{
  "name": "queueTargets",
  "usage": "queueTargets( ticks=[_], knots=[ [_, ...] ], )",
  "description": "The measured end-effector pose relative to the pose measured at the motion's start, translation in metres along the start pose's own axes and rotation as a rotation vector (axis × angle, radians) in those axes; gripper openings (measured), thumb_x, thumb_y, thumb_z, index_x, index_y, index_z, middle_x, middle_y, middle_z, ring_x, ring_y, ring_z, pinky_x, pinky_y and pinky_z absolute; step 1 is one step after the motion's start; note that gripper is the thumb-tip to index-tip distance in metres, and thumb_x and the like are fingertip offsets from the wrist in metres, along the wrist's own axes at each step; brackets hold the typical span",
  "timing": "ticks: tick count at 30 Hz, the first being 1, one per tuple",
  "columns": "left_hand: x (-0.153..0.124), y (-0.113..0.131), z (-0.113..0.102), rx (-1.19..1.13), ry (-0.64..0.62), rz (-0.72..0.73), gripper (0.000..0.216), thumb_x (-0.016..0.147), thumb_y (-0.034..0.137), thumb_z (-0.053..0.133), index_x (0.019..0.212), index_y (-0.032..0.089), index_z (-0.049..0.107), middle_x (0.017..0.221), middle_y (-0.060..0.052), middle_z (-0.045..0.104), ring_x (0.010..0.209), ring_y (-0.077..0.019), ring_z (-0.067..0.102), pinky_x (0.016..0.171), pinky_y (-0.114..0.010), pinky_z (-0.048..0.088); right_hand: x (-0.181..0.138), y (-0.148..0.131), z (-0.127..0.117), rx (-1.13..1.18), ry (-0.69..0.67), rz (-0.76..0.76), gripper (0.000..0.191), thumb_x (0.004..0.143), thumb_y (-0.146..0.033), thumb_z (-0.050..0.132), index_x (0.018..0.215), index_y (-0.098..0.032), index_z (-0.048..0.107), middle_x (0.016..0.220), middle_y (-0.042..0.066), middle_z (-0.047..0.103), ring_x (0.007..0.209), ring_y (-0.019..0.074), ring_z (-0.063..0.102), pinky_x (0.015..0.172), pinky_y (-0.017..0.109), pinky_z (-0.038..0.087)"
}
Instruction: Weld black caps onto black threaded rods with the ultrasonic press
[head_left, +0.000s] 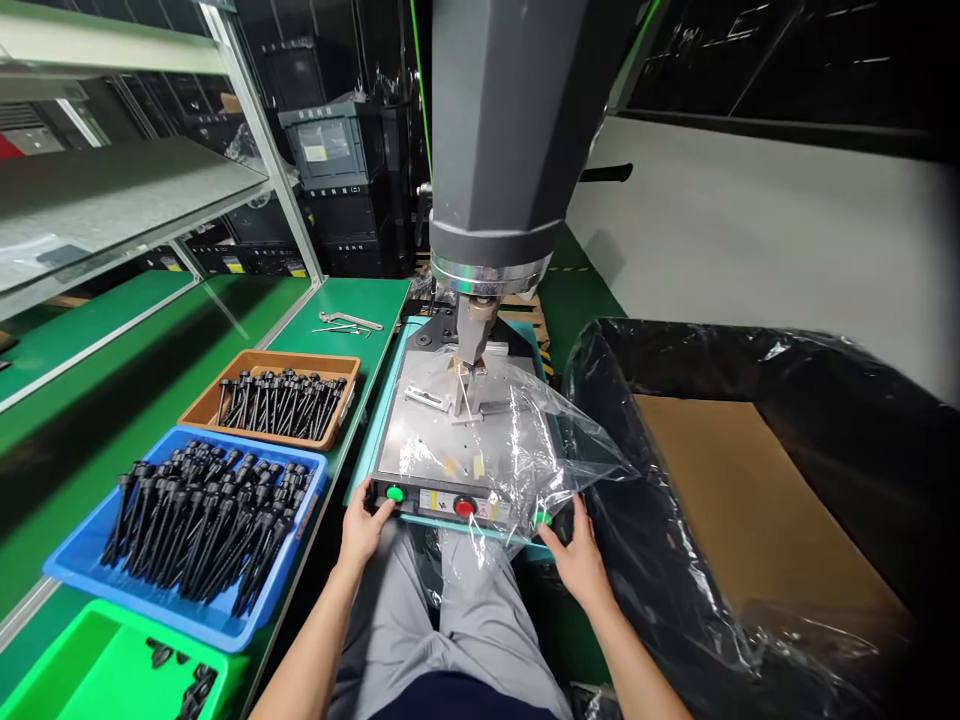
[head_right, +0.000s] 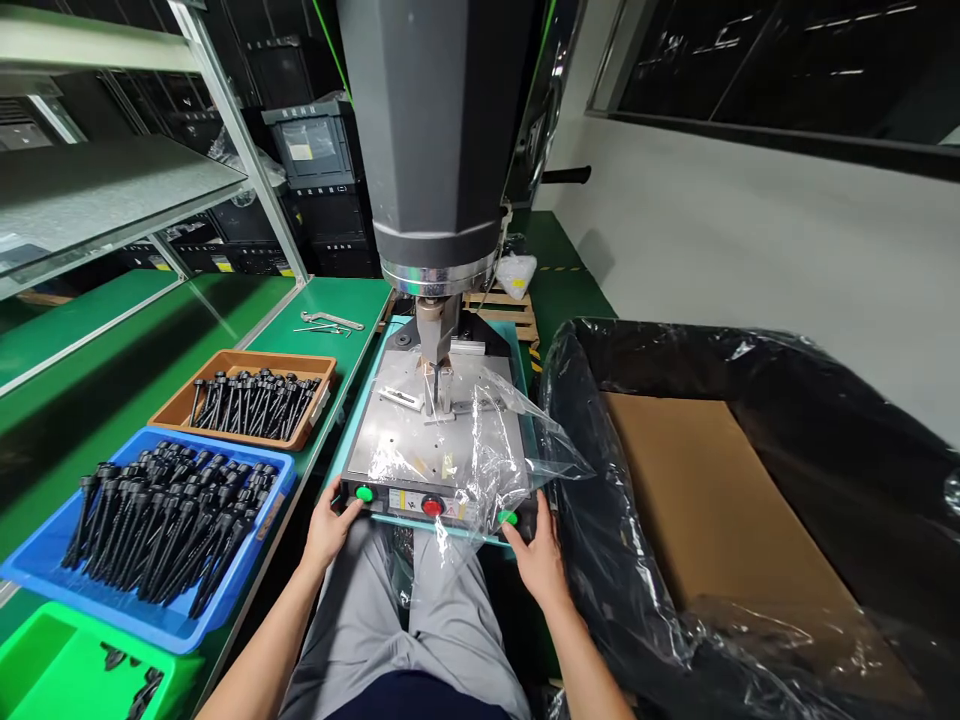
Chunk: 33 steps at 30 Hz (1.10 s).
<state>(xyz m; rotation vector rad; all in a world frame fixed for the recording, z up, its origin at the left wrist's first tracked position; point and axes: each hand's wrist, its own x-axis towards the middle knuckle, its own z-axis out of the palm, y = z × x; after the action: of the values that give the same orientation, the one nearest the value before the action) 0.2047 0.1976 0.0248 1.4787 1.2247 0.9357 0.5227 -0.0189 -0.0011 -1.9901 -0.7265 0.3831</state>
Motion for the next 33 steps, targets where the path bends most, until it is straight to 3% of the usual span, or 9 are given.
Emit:
queueTargets(
  ticks=[5,11,16,20,24,26,29,31,33],
  knots=[
    [-0.002,-0.005,0.002,-0.009,0.010,-0.004,0.057,0.074,0.036,0.076,0.127,0.020,0.061,0.139,-0.014,0.060,0.132,-0.0303,0.054,0.116,-0.045,0.037,-0.002,-0.006,-0.002,-0.033,-0.044,0.053,0.100,0.078,-0.065,0.059,0.157,-0.017,0.022,0.154,0.022,0.036,0.141,0.0384,0.038,0.110,0.054,0.037],
    [-0.037,-0.002,0.008,0.157,0.223,-0.017,0.050,0.078,0.036,0.069,0.124,0.018,0.061,0.127,-0.015,0.061,0.119,-0.0314,0.060,0.104,-0.047,0.047,-0.002,-0.013,-0.004,-0.024,-0.080,0.076,0.100,0.079,-0.064,0.055,0.159,-0.016,0.019,0.159,0.020,0.032,0.144,0.0357,0.035,0.112,0.051,0.036],
    [-0.076,-0.013,0.038,-0.071,0.030,-0.233,0.044,0.074,0.037,0.075,0.112,0.019,0.062,0.114,-0.013,0.068,0.108,-0.0283,0.065,0.101,-0.042,0.047,0.002,-0.001,-0.006,0.012,-0.067,0.047,0.090,0.081,-0.058,0.056,0.157,-0.020,0.027,0.156,0.016,0.039,0.138,0.0334,0.046,0.107,0.048,0.044],
    [-0.084,-0.028,0.068,-0.273,-0.044,-0.433,0.065,0.057,0.040,0.089,0.110,0.018,0.061,0.114,-0.013,0.069,0.110,-0.0272,0.064,0.098,-0.036,0.046,0.009,-0.002,-0.014,0.021,0.044,-0.040,0.062,0.083,-0.048,0.053,0.138,-0.021,0.056,0.136,0.014,0.060,0.122,0.0314,0.060,0.103,0.048,0.048],
    [-0.080,-0.025,0.072,-0.354,-0.188,-0.494,0.071,0.047,0.046,0.094,0.103,0.014,0.064,0.070,-0.001,0.067,0.069,-0.0183,0.065,0.072,-0.029,0.048,0.012,-0.035,-0.016,0.111,0.222,-0.181,0.041,0.085,-0.045,0.056,0.113,-0.019,0.071,0.123,0.015,0.067,0.118,0.0314,0.060,0.109,0.049,0.042],
    [-0.080,-0.017,0.061,-0.384,-0.271,-0.520,0.065,0.044,0.048,0.095,0.092,0.013,0.067,0.059,0.003,0.060,0.053,-0.0126,0.057,0.059,-0.025,0.043,0.014,-0.058,-0.012,0.349,0.151,-0.082,0.037,0.083,-0.046,0.063,0.109,-0.022,0.072,0.119,0.014,0.069,0.113,0.0312,0.064,0.102,0.048,0.048],
    [-0.085,0.001,0.031,-0.425,-0.390,-0.533,0.051,0.052,0.048,0.093,0.079,0.012,0.067,0.056,0.002,0.058,0.045,-0.0082,0.049,0.048,-0.021,0.034,0.019,-0.087,-0.002,0.901,-0.146,0.212,0.041,0.077,-0.049,0.073,0.110,-0.026,0.069,0.118,0.011,0.070,0.096,0.0289,0.070,0.070,0.038,0.059],
    [-0.091,0.016,0.010,-0.523,-0.449,-0.534,0.044,0.059,0.045,0.091,0.076,0.013,0.065,0.055,0.003,0.057,0.043,-0.0066,0.046,0.047,-0.021,0.035,0.021,-0.098,0.003,1.173,-0.342,0.366,0.043,0.077,-0.050,0.073,0.115,-0.030,0.067,0.122,0.009,0.069,0.081,0.0238,0.071,0.046,0.026,0.050],
    [-0.097,0.032,-0.007,-0.648,-0.469,-0.539,0.037,0.065,0.040,0.090,0.076,0.015,0.065,0.055,0.004,0.056,0.042,-0.0049,0.043,0.053,-0.022,0.044,0.022,-0.103,0.008,1.272,-0.416,0.452,0.043,0.077,-0.043,0.072,0.119,-0.033,0.065,0.122,0.007,0.069,0.066,0.0171,0.066,0.034,0.018,0.035]
  ],
)
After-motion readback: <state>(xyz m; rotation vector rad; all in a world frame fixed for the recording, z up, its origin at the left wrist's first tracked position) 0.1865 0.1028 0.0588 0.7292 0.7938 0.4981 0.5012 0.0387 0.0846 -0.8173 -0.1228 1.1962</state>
